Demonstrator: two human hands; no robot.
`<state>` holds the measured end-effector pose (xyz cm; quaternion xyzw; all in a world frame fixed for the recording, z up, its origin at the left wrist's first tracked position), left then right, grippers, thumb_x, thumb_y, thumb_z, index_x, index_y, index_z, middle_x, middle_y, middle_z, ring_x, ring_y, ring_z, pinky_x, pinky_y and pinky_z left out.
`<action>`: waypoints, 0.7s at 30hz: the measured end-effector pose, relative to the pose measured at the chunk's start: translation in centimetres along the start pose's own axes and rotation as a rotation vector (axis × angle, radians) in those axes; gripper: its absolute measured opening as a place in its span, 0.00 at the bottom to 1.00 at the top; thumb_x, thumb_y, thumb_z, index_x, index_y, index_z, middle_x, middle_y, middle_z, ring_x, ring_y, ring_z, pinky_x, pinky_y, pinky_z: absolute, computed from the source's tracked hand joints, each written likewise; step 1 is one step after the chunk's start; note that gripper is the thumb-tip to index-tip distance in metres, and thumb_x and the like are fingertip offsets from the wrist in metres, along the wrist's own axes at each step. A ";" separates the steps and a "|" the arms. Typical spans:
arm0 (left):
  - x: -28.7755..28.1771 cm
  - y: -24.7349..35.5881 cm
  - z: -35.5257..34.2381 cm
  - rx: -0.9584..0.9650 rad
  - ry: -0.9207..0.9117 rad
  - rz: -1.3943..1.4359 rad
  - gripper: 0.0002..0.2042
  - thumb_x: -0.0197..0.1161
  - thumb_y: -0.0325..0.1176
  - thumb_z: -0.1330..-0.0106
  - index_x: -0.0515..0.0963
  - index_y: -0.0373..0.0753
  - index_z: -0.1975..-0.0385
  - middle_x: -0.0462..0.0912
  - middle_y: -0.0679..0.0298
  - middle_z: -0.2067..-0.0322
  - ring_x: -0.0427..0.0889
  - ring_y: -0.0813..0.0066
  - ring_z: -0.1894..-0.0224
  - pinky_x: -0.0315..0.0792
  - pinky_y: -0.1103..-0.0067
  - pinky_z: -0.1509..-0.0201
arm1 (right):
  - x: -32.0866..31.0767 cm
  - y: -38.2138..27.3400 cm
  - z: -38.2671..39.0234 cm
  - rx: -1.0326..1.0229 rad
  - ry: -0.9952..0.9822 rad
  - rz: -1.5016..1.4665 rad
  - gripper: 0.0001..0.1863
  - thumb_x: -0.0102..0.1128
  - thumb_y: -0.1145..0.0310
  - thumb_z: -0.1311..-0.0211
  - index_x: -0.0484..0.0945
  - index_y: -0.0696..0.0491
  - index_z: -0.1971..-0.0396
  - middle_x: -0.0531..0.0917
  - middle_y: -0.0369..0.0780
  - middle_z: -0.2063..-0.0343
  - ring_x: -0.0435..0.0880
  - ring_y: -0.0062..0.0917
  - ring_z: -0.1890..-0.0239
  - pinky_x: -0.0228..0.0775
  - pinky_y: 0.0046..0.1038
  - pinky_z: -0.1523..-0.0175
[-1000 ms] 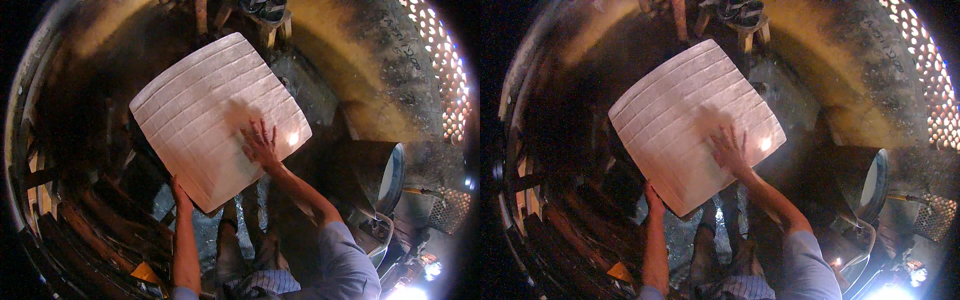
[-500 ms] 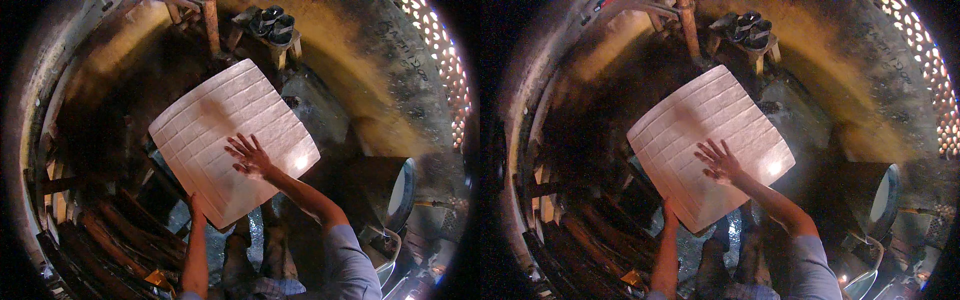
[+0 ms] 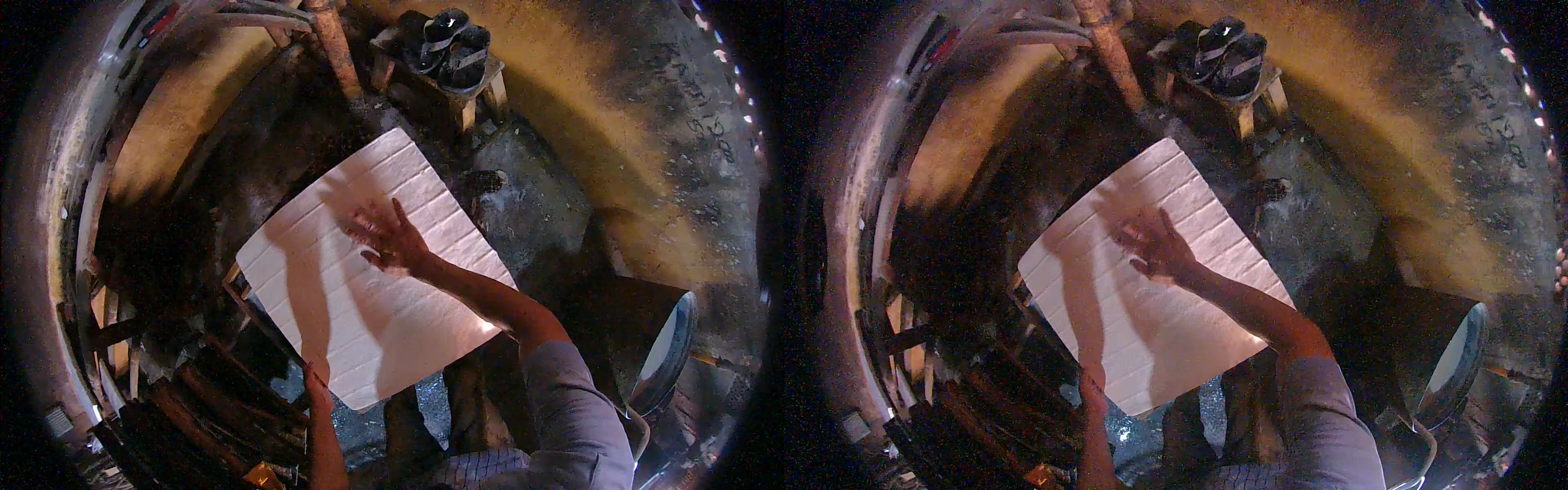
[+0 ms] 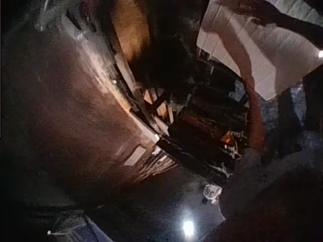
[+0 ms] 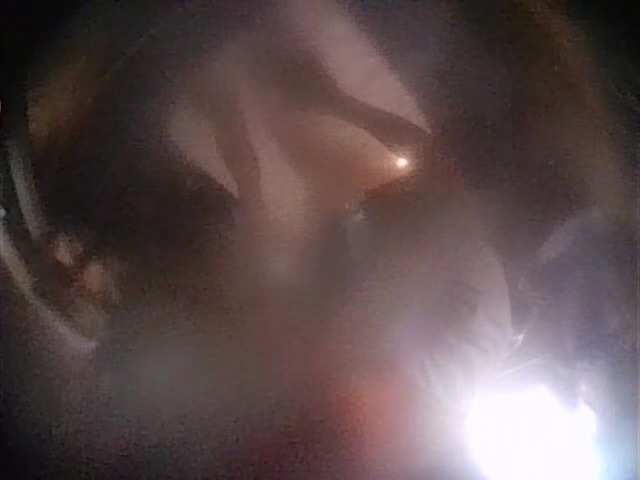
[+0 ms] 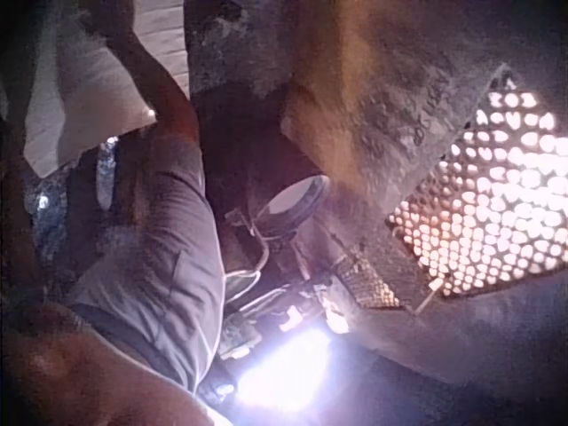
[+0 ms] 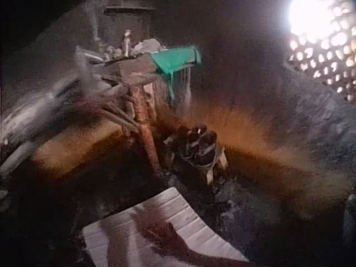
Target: The person scoops a liquid slurry from a large metal basin using a ladle and pours it onto a rectangular mesh screen. They smooth the wet sheet with their hands, lift the screen, and place the formed sheet onto a drying rack. The person repeats this process, handling the screen and slurry to produce multiple sheets.
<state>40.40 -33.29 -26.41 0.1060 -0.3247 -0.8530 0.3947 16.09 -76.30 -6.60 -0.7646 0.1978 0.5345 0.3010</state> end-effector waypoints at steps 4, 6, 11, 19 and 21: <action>2.8 2.0 2.3 -0.148 0.093 -0.144 0.34 0.53 0.54 0.40 0.59 0.45 0.35 0.62 0.66 0.37 0.56 0.70 0.34 0.45 0.71 0.31 | -1.2 2.9 0.3 0.004 -0.001 -0.129 0.27 0.51 0.54 0.38 0.64 0.42 0.39 0.57 0.38 0.34 0.53 0.44 0.33 0.42 0.57 0.34; 4.0 3.0 3.4 -0.151 0.211 -0.104 0.30 0.48 0.51 0.36 0.62 0.40 0.38 0.68 0.66 0.41 0.63 0.71 0.39 0.50 0.74 0.34 | -0.7 3.8 0.3 0.013 -0.027 -0.125 0.27 0.51 0.54 0.38 0.63 0.41 0.39 0.57 0.38 0.34 0.52 0.43 0.33 0.41 0.57 0.34; 4.9 4.0 4.3 -0.166 0.190 -0.083 0.33 0.48 0.56 0.38 0.60 0.43 0.36 0.63 0.67 0.38 0.59 0.70 0.36 0.47 0.71 0.33 | -1.3 5.6 0.3 0.057 -0.036 -0.157 0.30 0.54 0.53 0.40 0.62 0.40 0.37 0.55 0.39 0.33 0.49 0.44 0.31 0.40 0.60 0.34; 2.9 3.1 3.8 -0.235 0.210 -0.141 0.41 0.55 0.61 0.46 0.56 0.47 0.34 0.57 0.65 0.34 0.51 0.67 0.32 0.41 0.63 0.33 | -0.8 7.6 -3.3 0.038 0.088 0.167 0.26 0.47 0.53 0.37 0.65 0.43 0.40 0.58 0.43 0.35 0.51 0.47 0.33 0.44 0.57 0.35; 1.6 2.9 4.1 -0.316 0.293 -0.225 0.38 0.51 0.62 0.43 0.56 0.48 0.34 0.55 0.67 0.33 0.50 0.68 0.31 0.43 0.64 0.32 | 0.1 8.1 -4.8 0.081 0.091 0.193 0.27 0.49 0.53 0.38 0.65 0.44 0.39 0.58 0.44 0.36 0.52 0.48 0.34 0.45 0.58 0.35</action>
Point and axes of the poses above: each hand's wrist, its own z-axis away from the middle knuckle, its own x-axis out of the palm, y = z × x, the point moved 9 cm from there along -z, towards the middle knuckle
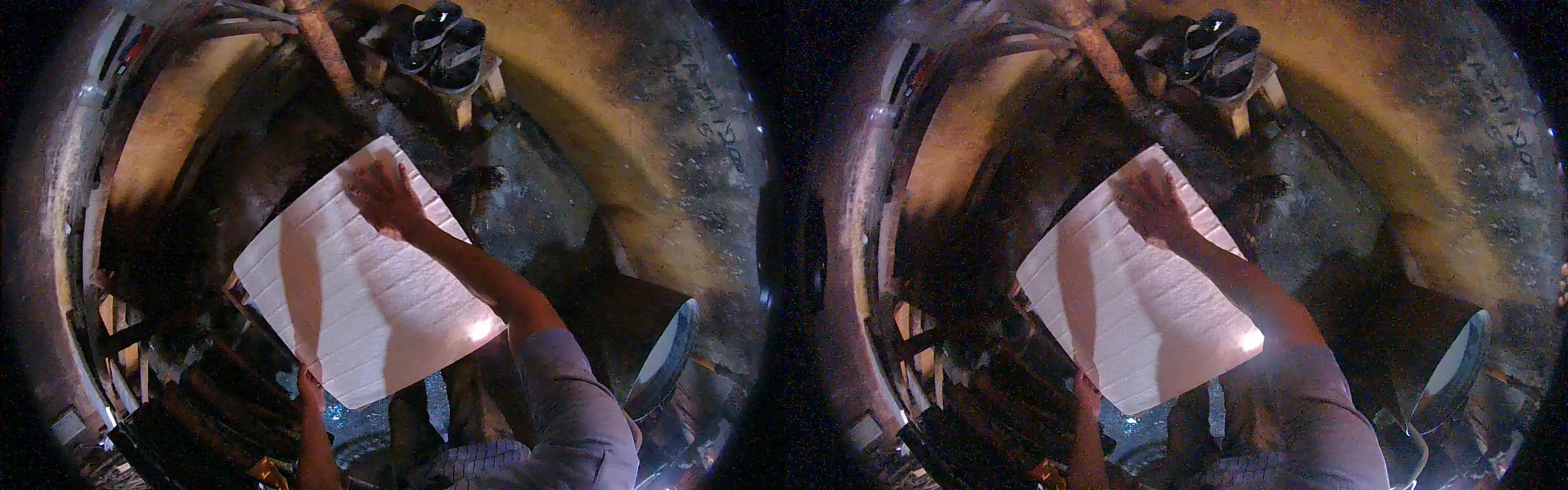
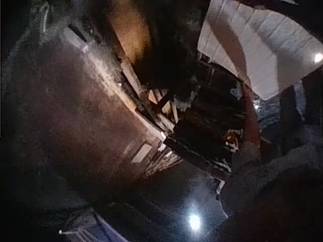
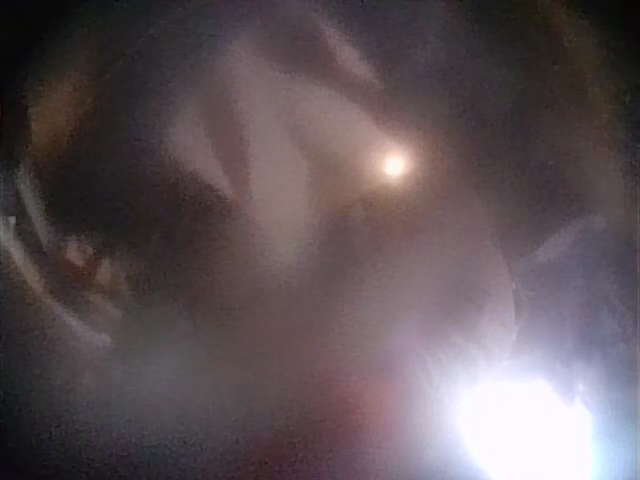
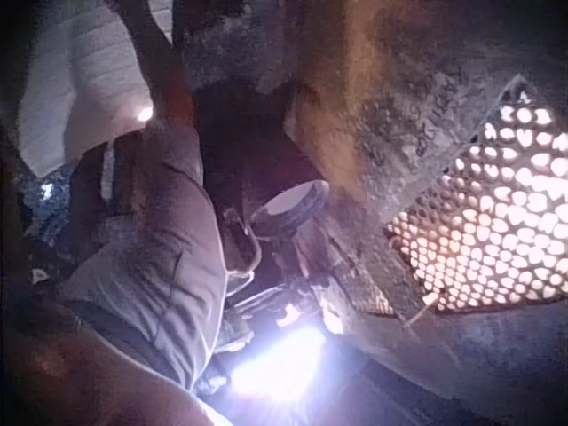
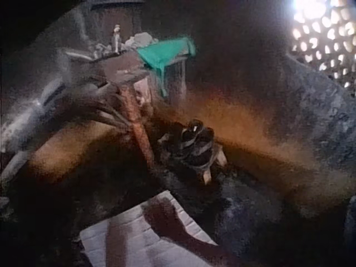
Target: The person scoops a liquid slurry from a large metal basin using a ladle and pours it onto a rectangular mesh screen. They smooth the wet sheet with their hands, lift the screen, and place the formed sheet onto a drying rack. The person repeats this process, handling the screen and slurry to produce multiple sheets.
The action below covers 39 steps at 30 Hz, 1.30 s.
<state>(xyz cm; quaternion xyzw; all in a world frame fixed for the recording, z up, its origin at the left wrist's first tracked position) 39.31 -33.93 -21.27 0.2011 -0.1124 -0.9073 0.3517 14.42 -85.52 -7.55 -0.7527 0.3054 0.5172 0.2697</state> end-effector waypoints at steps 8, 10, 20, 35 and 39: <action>1.8 1.4 1.6 0.078 -0.096 0.117 0.34 0.50 0.58 0.39 0.59 0.46 0.35 0.59 0.64 0.36 0.56 0.67 0.34 0.47 0.64 0.33 | 0.4 4.3 2.6 0.086 -0.187 -0.061 0.28 0.41 0.54 0.32 0.54 0.40 0.33 0.49 0.36 0.30 0.46 0.39 0.29 0.40 0.57 0.33; 1.9 1.2 0.5 0.097 -0.192 0.156 0.35 0.50 0.59 0.39 0.57 0.46 0.35 0.58 0.66 0.35 0.55 0.66 0.33 0.47 0.68 0.32 | -3.8 5.7 6.2 0.204 -0.188 -0.118 0.30 0.43 0.53 0.33 0.52 0.41 0.32 0.49 0.37 0.30 0.43 0.40 0.29 0.37 0.57 0.33; 4.1 1.9 -2.7 0.337 -0.363 0.235 0.33 0.49 0.53 0.34 0.56 0.37 0.35 0.55 0.67 0.34 0.49 0.74 0.31 0.39 0.77 0.30 | -4.9 -1.2 27.5 0.079 -0.574 0.211 0.37 0.50 0.49 0.41 0.54 0.44 0.32 0.58 0.41 0.34 0.49 0.42 0.30 0.43 0.54 0.33; 6.6 16.6 2.3 0.603 -0.103 -0.151 0.32 0.75 0.46 0.53 0.73 0.37 0.48 0.79 0.62 0.53 0.75 0.69 0.51 0.66 0.75 0.45 | 5.4 12.8 19.1 0.771 -0.533 -1.142 0.40 0.65 0.59 0.44 0.56 0.51 0.34 0.66 0.44 0.39 0.61 0.30 0.36 0.48 0.34 0.32; 7.4 16.1 0.4 0.679 -0.120 -0.086 0.32 0.78 0.41 0.56 0.74 0.33 0.52 0.79 0.62 0.57 0.76 0.70 0.52 0.69 0.75 0.47 | 5.0 12.3 18.3 0.727 -0.485 -0.947 0.34 0.68 0.56 0.47 0.65 0.56 0.44 0.75 0.41 0.52 0.72 0.28 0.51 0.63 0.30 0.46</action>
Point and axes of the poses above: each hand's wrist, its own z-axis away from the middle knuckle, its own x-axis out of the palm, y = z × x, the point moved 9 cm from there along -z, towards the middle knuckle
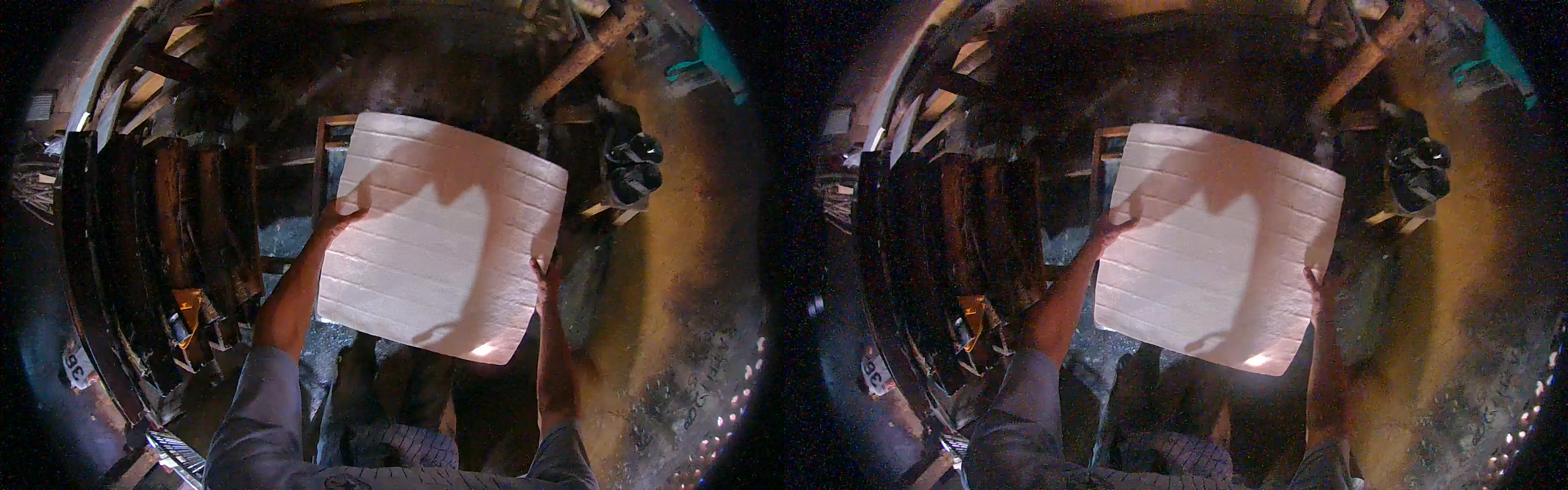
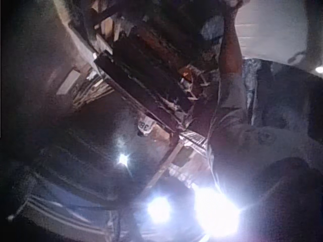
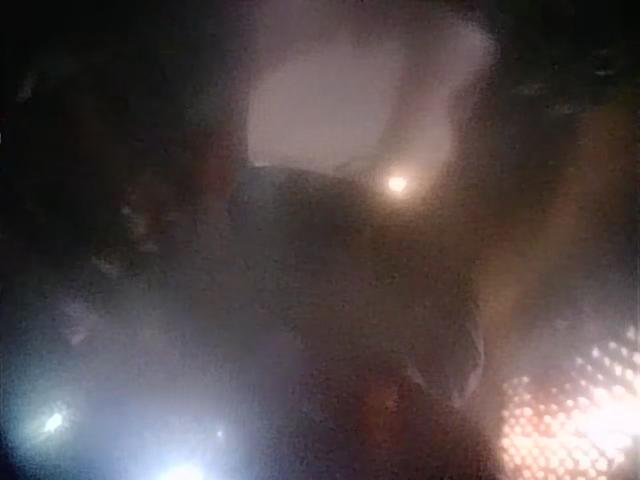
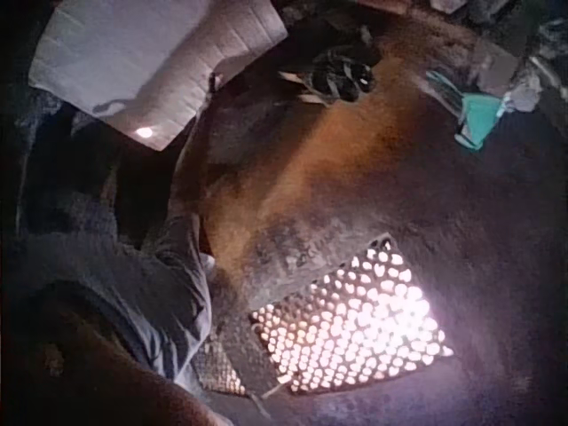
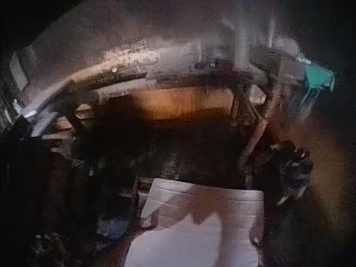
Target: The person scoops a liquid slurry from a large metal basin using a ladle and pours it onto a rectangular mesh screen. They smooth the wet sheet with their hands, lift the screen, and place the formed sheet onto a drying rack. The person repeats this process, handling the screen and slurry to produce multiple sheets.
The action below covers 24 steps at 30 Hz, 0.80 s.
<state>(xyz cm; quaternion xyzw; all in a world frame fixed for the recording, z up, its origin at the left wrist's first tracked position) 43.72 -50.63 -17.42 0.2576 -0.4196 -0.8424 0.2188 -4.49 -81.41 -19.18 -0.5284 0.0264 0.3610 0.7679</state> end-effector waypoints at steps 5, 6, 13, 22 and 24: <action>-0.9 -5.1 -1.1 0.148 -0.092 0.088 0.29 0.75 0.37 0.53 0.73 0.31 0.52 0.77 0.57 0.55 0.77 0.63 0.53 0.75 0.69 0.50 | -0.1 -4.2 0.6 -0.175 0.012 0.017 0.31 0.68 0.55 0.47 0.69 0.55 0.46 0.76 0.40 0.52 0.75 0.32 0.51 0.69 0.35 0.50; -1.6 -6.2 -0.1 0.145 -0.071 0.060 0.29 0.75 0.37 0.52 0.73 0.31 0.52 0.77 0.56 0.54 0.77 0.61 0.53 0.75 0.67 0.50 | 0.4 -6.2 1.5 -0.256 0.000 -0.005 0.32 0.67 0.54 0.47 0.69 0.53 0.46 0.76 0.40 0.52 0.75 0.35 0.50 0.71 0.37 0.50; -4.1 -5.7 8.4 -0.010 0.160 -0.179 0.49 0.78 0.55 0.66 0.64 0.33 0.44 0.72 0.51 0.46 0.73 0.58 0.45 0.68 0.69 0.42 | -1.9 -2.6 2.7 -0.177 -0.050 -0.138 0.39 0.69 0.52 0.49 0.64 0.52 0.40 0.70 0.41 0.43 0.70 0.29 0.43 0.70 0.40 0.47; -5.6 -0.6 25.5 0.138 0.254 0.034 0.20 0.75 0.44 0.53 0.80 0.39 0.65 0.84 0.66 0.70 0.82 0.74 0.67 0.75 0.75 0.60 | -1.1 -12.6 10.7 -0.143 -0.347 -0.116 0.24 0.67 0.59 0.45 0.74 0.53 0.51 0.78 0.35 0.59 0.75 0.19 0.60 0.68 0.29 0.52; -6.4 -2.9 30.0 0.151 0.288 0.085 0.18 0.74 0.45 0.52 0.81 0.39 0.68 0.84 0.66 0.71 0.82 0.75 0.67 0.75 0.77 0.61 | -1.4 -13.4 12.8 -0.173 -0.328 0.035 0.21 0.66 0.61 0.44 0.75 0.55 0.54 0.79 0.36 0.62 0.75 0.20 0.61 0.69 0.28 0.53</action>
Point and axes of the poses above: each hand's wrist, its own z-axis away from the middle knuckle, its own x-axis out of the palm, y = z × x, the point moved 9 cm from there along -z, towards the middle knuckle
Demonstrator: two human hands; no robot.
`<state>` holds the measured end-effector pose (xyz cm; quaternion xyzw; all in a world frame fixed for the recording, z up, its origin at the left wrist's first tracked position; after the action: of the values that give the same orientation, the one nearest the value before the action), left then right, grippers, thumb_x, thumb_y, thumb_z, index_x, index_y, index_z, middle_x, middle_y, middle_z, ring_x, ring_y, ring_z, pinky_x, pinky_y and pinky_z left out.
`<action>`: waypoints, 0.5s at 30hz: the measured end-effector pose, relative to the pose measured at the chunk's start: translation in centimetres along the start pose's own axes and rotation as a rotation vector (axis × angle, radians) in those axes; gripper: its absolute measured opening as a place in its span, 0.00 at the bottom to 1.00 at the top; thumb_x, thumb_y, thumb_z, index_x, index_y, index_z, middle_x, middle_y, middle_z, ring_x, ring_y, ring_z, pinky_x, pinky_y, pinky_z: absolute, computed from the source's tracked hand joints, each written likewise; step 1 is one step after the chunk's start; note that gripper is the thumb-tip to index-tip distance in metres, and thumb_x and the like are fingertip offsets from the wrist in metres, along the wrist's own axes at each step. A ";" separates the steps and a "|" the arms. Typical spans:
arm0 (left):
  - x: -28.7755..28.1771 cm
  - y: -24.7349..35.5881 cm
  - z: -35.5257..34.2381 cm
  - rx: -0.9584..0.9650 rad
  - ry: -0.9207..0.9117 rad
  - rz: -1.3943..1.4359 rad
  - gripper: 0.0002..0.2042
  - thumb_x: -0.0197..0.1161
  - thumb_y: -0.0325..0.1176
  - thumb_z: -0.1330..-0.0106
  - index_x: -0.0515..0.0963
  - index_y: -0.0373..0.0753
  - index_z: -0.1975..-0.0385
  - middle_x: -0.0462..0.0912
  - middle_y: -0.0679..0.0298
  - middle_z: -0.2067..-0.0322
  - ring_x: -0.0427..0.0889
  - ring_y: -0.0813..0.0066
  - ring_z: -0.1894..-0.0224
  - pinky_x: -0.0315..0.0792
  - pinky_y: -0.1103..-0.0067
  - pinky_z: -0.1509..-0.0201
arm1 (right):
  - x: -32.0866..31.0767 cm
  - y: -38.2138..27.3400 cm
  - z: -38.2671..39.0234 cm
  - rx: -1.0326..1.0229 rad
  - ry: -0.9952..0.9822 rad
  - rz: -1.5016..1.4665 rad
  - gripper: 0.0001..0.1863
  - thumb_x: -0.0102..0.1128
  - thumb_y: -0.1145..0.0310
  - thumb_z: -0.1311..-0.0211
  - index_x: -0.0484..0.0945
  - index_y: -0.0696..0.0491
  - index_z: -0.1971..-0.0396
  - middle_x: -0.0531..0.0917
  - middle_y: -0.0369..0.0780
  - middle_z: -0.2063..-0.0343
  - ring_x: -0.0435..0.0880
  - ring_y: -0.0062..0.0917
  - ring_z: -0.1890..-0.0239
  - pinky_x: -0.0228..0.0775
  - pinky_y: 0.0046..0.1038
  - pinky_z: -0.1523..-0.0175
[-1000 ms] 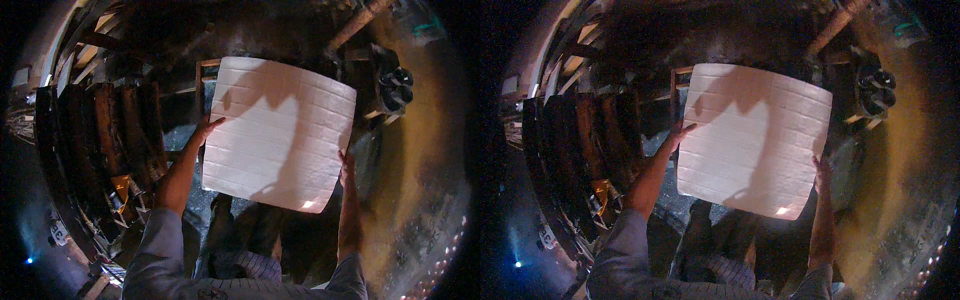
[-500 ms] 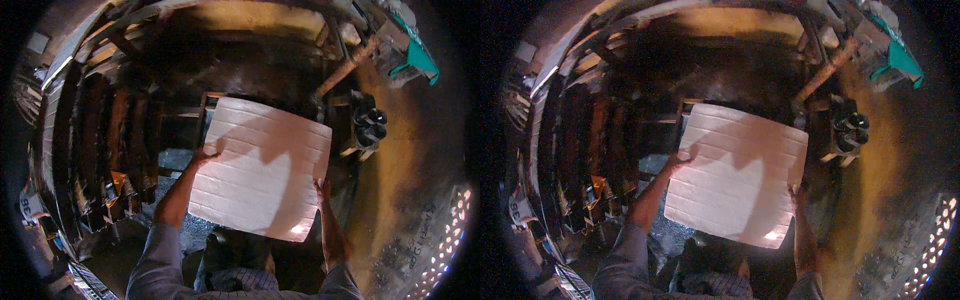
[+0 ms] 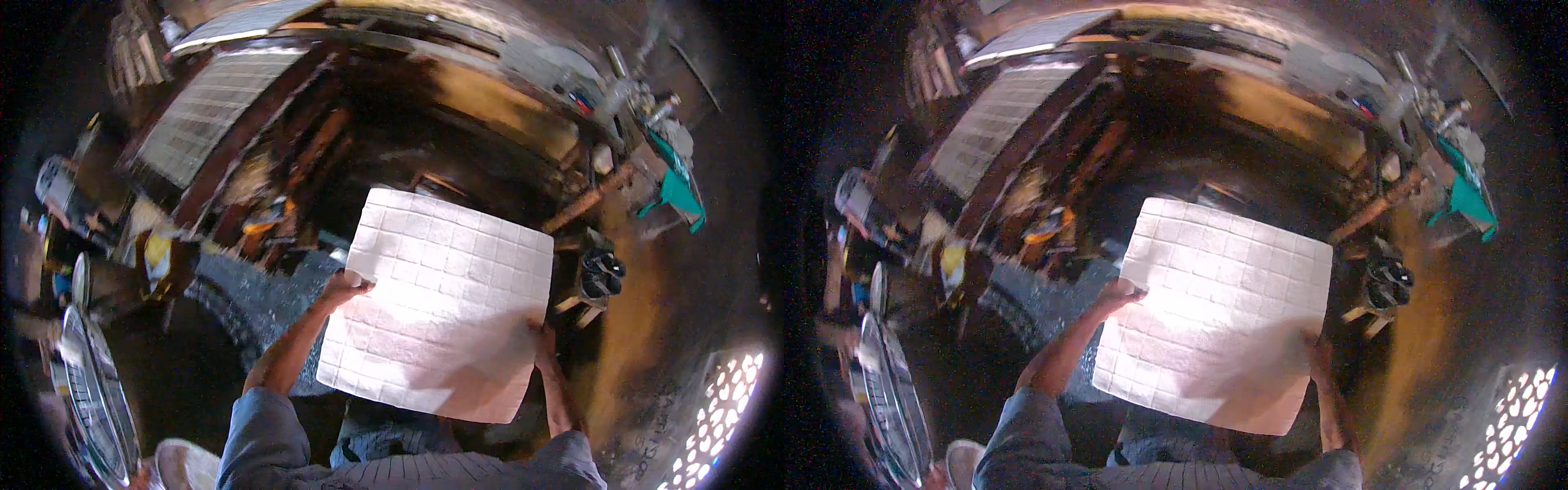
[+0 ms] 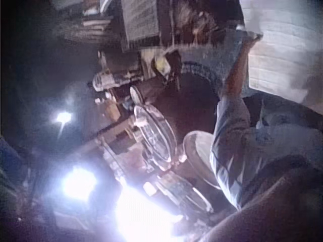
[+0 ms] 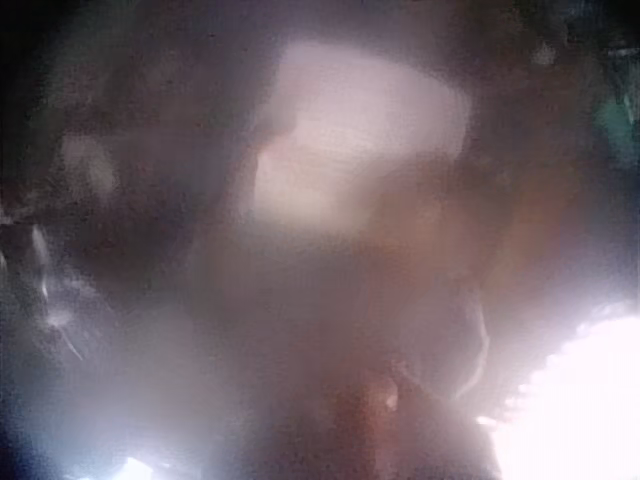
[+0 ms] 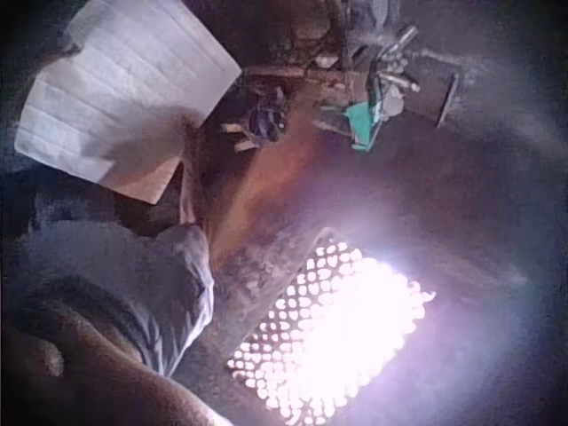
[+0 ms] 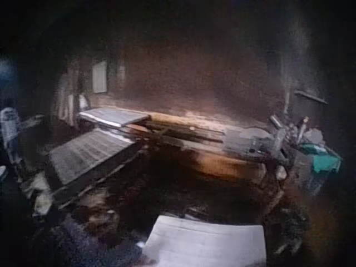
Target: The person scoops a liquid slurry from a large metal basin using a ladle and pours it onto a rectangular mesh screen. They smooth the wet sheet with their hands, lift the screen, and place the formed sheet onto a drying rack. The person repeats this process, handling the screen and slurry to produce multiple sheets.
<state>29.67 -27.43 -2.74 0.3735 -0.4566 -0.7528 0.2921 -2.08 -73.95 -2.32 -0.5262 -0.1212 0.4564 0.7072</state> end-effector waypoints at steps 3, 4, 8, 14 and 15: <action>-1.0 3.0 4.3 0.006 0.053 -0.207 0.19 0.72 0.49 0.50 0.81 0.36 0.76 0.83 0.63 0.76 0.81 0.77 0.70 0.73 0.77 0.65 | -0.7 -6.3 0.8 -0.242 -0.064 -0.060 0.24 0.65 0.59 0.44 0.74 0.61 0.53 0.79 0.40 0.60 0.76 0.23 0.59 0.69 0.27 0.52; -1.2 2.9 5.8 -0.004 0.055 -0.148 0.20 0.72 0.50 0.50 0.81 0.36 0.78 0.83 0.63 0.77 0.80 0.76 0.72 0.73 0.77 0.66 | -1.4 -5.9 0.0 -0.159 -0.169 -0.103 0.28 0.65 0.57 0.44 0.72 0.64 0.52 0.79 0.42 0.57 0.76 0.25 0.54 0.67 0.28 0.47; -2.6 4.0 10.6 -0.026 0.197 -0.051 0.23 0.70 0.53 0.49 0.79 0.36 0.83 0.80 0.61 0.82 0.76 0.74 0.78 0.70 0.72 0.70 | -0.6 -11.6 -2.3 -0.213 -0.220 0.072 0.26 0.64 0.57 0.43 0.73 0.59 0.51 0.78 0.37 0.58 0.74 0.25 0.54 0.65 0.32 0.47; -3.8 3.7 17.4 -0.209 0.324 -0.491 0.29 0.62 0.59 0.46 0.79 0.31 0.84 0.81 0.57 0.83 0.78 0.73 0.77 0.72 0.73 0.68 | 5.3 -15.8 -8.9 -0.190 -0.519 0.179 0.27 0.65 0.56 0.44 0.73 0.60 0.51 0.80 0.40 0.57 0.77 0.26 0.55 0.67 0.32 0.49; -4.3 2.9 17.9 -0.242 0.351 -0.554 0.27 0.60 0.57 0.42 0.80 0.33 0.82 0.81 0.58 0.82 0.79 0.68 0.77 0.73 0.71 0.67 | 7.8 -17.2 -8.9 -0.174 -0.631 0.136 0.26 0.65 0.57 0.44 0.74 0.60 0.52 0.80 0.40 0.59 0.78 0.25 0.57 0.69 0.31 0.51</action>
<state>17.48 -16.82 6.59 0.5695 -0.1880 -0.7766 0.1927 16.98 -74.05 6.23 -0.4241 -0.3375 0.6309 0.5552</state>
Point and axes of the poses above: each hand's wrist, its own z-axis away from the middle knuckle, its own x-axis out of the palm, y = z × x, the point moved 9 cm from there along -z, towards the middle knuckle
